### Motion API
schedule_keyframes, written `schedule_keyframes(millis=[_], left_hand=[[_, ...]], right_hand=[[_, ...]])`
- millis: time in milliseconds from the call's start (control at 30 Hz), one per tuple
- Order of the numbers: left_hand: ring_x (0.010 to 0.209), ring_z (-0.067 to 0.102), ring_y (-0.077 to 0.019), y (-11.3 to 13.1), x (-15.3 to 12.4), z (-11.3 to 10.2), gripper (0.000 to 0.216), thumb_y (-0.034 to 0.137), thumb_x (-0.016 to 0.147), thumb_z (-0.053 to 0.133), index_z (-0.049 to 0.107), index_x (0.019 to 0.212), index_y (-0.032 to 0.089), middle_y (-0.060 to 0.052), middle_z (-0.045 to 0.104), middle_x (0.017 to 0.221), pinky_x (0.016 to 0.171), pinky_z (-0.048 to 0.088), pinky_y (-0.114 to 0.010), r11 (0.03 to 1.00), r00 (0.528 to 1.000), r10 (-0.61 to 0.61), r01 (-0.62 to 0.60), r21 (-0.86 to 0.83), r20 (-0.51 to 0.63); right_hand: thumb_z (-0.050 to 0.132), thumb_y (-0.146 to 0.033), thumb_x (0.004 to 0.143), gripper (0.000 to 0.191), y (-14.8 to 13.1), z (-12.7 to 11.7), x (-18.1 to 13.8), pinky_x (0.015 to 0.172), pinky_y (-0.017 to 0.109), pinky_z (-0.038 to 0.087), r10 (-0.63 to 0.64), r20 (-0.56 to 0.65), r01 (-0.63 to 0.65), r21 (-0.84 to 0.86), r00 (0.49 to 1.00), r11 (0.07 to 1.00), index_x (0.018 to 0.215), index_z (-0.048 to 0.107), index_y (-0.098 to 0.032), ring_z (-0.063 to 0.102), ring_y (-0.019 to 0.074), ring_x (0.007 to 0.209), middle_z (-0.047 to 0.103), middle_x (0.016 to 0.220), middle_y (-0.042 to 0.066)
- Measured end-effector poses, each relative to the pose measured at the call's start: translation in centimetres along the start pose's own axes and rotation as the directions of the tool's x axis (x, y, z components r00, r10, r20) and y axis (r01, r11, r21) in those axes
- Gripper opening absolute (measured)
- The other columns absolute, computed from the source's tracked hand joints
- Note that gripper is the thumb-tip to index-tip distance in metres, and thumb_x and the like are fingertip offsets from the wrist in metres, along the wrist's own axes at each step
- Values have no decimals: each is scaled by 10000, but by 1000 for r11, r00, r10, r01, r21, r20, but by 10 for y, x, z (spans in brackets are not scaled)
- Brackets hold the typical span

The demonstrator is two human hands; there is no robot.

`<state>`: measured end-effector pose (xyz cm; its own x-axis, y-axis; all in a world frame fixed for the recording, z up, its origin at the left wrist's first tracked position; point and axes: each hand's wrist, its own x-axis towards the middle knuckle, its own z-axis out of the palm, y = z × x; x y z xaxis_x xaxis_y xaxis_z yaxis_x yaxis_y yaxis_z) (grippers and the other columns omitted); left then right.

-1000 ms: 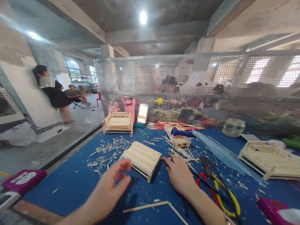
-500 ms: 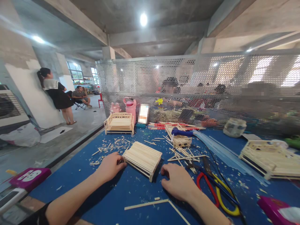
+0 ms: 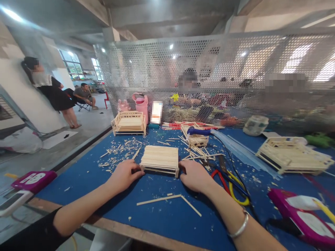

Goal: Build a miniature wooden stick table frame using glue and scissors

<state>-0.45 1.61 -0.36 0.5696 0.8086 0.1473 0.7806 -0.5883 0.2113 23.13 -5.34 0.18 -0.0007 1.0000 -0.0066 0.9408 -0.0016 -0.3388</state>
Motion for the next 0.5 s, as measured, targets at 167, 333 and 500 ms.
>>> schedule_keyframes(millis=[167, 333, 500], left_hand=[[781, 565, -199, 6, -1, 1, 256, 375, 796, 531, 695, 774, 180, -69, 626, 797, 679, 377, -282, 1000, 1000, 3, -3, -2, 9], [817, 587, -196, -9, 9, -34, 316, 267, 776, 499, 634, 1042, 162, -75, 658, 904, 706, 392, -263, 991, 994, -111, 112, -66, 23], [671, 582, -213, -24, 37, -58, 177, 318, 679, 606, 658, 600, 168, -68, 648, 640, 618, 370, -270, 964, 952, -266, 262, 45, 153]], right_hand=[[471, -56, 615, 338, 3, 2, 0, 703, 260, 384, 13, -6, -13, 2, 1000, 1000, 898, 635, -142, 583, 213, 859, 671, 957, 102], [449, -76, 656, 371, 11, -4, 1, 723, 242, 398, 73, -90, -70, 30, 993, 997, 936, 663, -193, 605, 183, 847, 693, 926, 48], [417, -189, 736, 299, 25, -13, 3, 601, 250, 394, 239, -250, -226, 78, 938, 971, 921, 652, -194, 596, 175, 668, 657, 712, 24]])
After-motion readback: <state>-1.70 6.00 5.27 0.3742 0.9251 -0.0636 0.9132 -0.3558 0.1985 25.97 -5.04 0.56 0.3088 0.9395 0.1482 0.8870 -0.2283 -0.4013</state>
